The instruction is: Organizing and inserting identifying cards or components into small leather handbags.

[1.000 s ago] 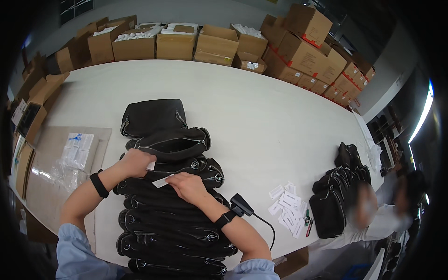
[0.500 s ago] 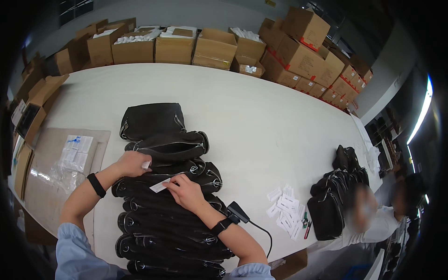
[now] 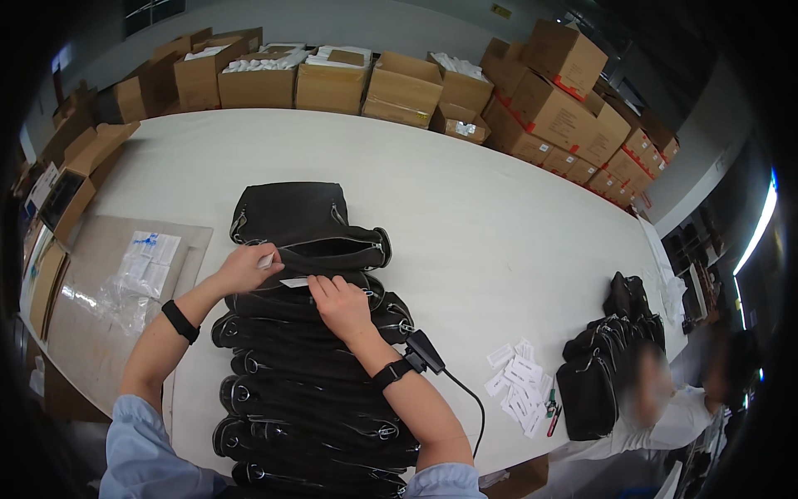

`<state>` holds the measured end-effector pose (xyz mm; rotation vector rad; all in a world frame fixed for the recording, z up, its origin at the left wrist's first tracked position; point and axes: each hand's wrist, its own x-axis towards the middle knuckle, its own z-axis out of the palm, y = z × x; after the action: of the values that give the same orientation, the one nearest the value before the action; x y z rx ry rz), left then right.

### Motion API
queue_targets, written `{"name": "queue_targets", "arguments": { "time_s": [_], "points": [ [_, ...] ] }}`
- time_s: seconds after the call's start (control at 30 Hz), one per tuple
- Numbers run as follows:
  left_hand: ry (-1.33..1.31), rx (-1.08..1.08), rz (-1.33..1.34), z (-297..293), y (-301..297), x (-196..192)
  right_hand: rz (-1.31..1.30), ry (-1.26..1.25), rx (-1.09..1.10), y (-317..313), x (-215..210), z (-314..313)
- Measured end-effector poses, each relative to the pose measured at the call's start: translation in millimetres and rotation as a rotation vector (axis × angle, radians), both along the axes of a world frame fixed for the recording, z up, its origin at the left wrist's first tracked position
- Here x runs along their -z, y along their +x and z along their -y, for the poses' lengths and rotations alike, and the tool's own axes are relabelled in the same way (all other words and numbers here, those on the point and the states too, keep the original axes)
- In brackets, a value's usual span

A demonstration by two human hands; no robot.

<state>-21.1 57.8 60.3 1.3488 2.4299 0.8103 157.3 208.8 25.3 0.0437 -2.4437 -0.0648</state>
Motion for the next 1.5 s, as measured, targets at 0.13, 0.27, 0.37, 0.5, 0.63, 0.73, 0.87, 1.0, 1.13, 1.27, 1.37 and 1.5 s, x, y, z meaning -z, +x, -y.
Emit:
{"name": "queue_targets", "arguments": {
  "time_s": [0.13, 0.27, 0.37, 0.5, 0.63, 0.73, 0.87, 1.0, 1.13, 1.27, 1.37, 1.5],
  "points": [
    [-0.03, -0.002, 0.01, -6, 4, -2, 0.357, 0.04, 0.225, -18, 33, 8],
    [-0.006, -0.022, 0.033, -5, 6, 8, 0.5, -0.019, 0.177, -39, 44, 13],
    [0.047, -0.045, 0.097, -3, 11, 5, 0.743, -0.119, 0.2, -52, 48, 13],
    [0.374, -0.114, 0.568, 18, 2, 0, 0.313, -0.46, -0.074, -25, 18, 23],
    [0.552, -0.029, 1.267, 27, 50, -27, 0.283, -1.343, -0.194, 6, -38, 54],
    [0.675, 0.1, 1.659, 29, 79, -19, 0.348, -1.574, -0.219, 17, -49, 66],
    [0.551, 0.068, 1.667, 33, 100, -10, 0.469, -1.801, -0.244, 39, -34, 64],
    [0.272, 0.031, 1.511, 55, 110, 0, 0.683, -1.634, -0.192, 83, -17, 67],
    [0.171, 0.057, 1.246, 71, 96, -13, 0.707, -1.187, -0.092, 120, -40, 54],
    [0.134, 0.218, 0.0, 45, 94, -8, 0.41, -1.255, -0.088, 131, -21, 36],
    [-0.144, 0.266, -0.097, 17, 86, 9, 0.007, -1.311, 0.056, 112, -15, 21],
    [-0.331, 0.345, -0.177, -2, 85, 19, -0.116, -1.307, 0.11, 93, -12, 11]
  ]
}}
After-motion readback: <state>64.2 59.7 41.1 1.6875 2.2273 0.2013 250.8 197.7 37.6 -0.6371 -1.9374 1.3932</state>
